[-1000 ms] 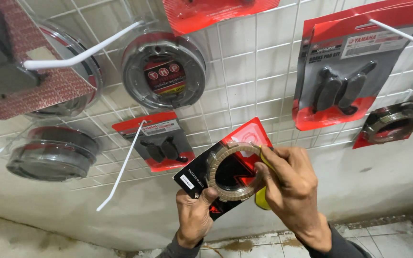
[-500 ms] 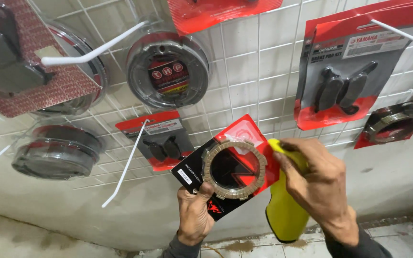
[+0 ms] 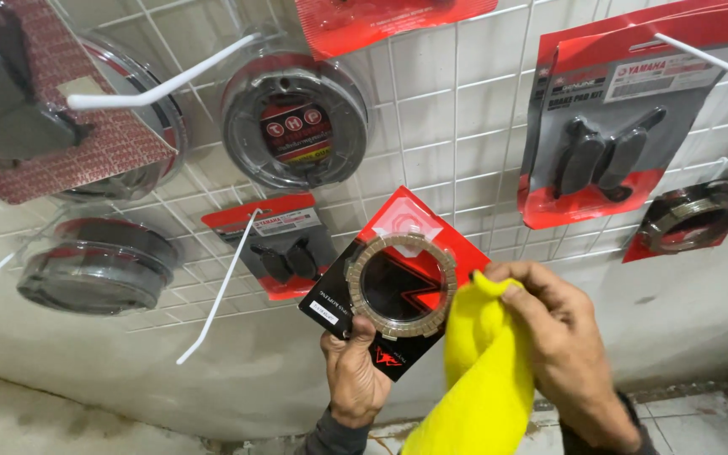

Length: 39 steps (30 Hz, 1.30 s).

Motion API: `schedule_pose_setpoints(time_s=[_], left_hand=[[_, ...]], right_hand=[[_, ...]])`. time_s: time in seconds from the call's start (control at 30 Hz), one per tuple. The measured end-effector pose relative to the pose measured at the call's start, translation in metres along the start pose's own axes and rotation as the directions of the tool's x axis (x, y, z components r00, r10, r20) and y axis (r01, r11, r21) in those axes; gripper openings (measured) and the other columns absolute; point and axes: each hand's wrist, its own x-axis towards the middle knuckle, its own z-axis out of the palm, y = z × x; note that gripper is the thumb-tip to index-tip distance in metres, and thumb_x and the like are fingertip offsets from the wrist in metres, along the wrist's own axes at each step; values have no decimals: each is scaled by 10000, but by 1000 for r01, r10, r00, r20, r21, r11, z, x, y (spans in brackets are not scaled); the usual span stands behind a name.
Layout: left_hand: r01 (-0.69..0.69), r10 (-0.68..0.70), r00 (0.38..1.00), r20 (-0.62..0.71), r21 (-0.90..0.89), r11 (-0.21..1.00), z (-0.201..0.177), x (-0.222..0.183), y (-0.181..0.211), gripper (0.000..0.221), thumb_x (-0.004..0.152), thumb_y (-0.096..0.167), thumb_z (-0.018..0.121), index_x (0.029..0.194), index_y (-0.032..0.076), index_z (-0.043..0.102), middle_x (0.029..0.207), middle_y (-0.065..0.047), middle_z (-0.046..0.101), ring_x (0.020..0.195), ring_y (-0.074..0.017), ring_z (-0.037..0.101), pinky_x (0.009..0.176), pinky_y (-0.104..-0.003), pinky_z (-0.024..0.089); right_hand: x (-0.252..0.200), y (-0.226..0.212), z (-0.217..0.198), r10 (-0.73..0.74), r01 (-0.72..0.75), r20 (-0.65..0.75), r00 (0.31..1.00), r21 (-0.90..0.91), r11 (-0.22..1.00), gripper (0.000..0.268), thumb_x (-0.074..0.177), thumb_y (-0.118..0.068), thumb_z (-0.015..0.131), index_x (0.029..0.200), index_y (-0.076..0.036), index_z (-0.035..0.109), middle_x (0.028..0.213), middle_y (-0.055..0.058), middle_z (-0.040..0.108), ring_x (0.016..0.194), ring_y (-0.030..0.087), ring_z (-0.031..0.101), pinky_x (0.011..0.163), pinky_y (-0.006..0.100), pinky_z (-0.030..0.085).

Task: Cleaning dust off packaged motorcycle clutch plates using a cloth.

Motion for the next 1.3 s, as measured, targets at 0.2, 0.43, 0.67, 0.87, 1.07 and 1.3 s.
schedule_pose_setpoints(time_s=[0.2,0.43,0.67,0.87,1.07,1.3], left_hand=[[-16,63,966,-251,185,983,-14,-2,-11,138,930,49,707,1028,-30,650,930,-90,676,817,-181,648,814,-330,547],[-143,157,988,-9,361,922,45,-4,14,240,919,5,690,1139,-92,692,1078,-139,742,909,-198,671,884,-323,527],[-103,127,992,-4,559,822,53,-9,-1,147,912,-21,650,1025,-80,722,896,-94,742,700,-142,606,636,-276,516],[-63,125,991,-49,652,755,36,-9,-7,46,889,-25,675,860,-58,688,783,-66,703,627,-130,563,575,-285,493],[-7,42,991,-129,258,966,38,1,5,256,935,59,712,1158,-65,692,1032,-105,720,882,-175,653,857,-309,525],[132,-114,973,-201,81,988,46,4,7,343,971,168,647,1237,-50,653,1181,-164,727,962,-232,711,895,-371,580]], right_hand=[[-12,-1,19,-510,536,203,836,-503,678,232,707,-9,780,934,-57,766,964,28,741,575,108,630,465,238,492],[18,16,19,-732,742,507,455,-671,-3,545,726,-55,724,1264,-142,704,1293,133,547,1171,329,520,991,435,490],[2,15,45,-375,431,218,901,-352,831,268,823,-49,680,1087,-26,721,968,85,701,768,199,615,659,289,511],[-4,7,47,-464,494,175,868,-216,842,372,771,36,665,1142,10,650,1075,110,718,880,202,693,774,286,566],[-4,11,15,-611,550,126,782,-600,580,372,744,88,662,1098,1,735,1074,129,678,703,173,625,596,280,521],[-21,16,13,-606,478,-79,791,-538,694,278,781,128,697,1026,4,738,981,99,651,594,121,501,545,253,424]])
